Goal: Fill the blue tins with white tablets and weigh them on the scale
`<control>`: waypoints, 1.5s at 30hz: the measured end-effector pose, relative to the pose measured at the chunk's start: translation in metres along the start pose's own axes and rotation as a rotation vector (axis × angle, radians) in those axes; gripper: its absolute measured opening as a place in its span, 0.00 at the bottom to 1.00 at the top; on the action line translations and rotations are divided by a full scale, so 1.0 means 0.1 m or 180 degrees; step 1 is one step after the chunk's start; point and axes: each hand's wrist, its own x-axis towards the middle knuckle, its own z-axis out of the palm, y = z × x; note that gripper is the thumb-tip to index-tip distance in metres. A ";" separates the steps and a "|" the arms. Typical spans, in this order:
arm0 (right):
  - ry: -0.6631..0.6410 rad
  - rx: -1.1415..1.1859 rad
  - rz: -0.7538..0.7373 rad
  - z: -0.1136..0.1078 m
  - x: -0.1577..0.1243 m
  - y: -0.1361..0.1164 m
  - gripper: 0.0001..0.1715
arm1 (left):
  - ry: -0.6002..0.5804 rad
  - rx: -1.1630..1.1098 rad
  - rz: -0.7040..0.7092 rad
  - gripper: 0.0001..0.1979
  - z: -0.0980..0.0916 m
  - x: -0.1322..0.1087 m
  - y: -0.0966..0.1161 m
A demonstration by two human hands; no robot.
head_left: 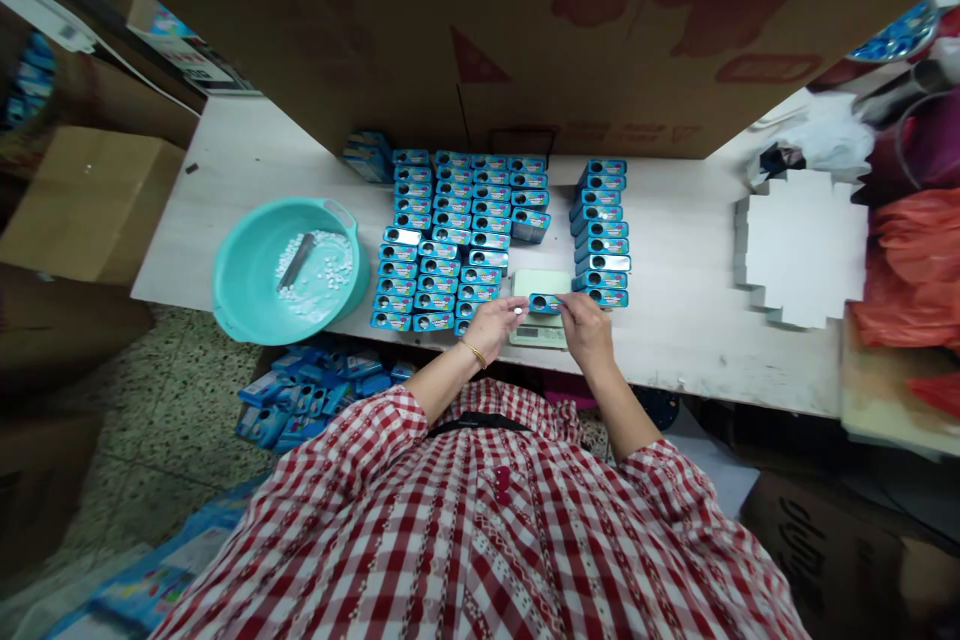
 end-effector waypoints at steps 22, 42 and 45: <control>0.0316 0.0559 0.0264 0.01 -0.16 0.06 0.13 | -0.0218 0.0128 0.0840 0.20 0.23 0.32 -0.05; 0.1138 -0.0990 0.2121 0.52 -1.61 1.07 0.25 | 0.0772 0.1027 0.0451 0.24 -0.85 -0.39 0.07; 0.1088 -0.0887 0.2327 0.56 -1.40 0.83 0.25 | 0.0642 0.1235 0.0403 0.23 -0.75 -0.35 0.10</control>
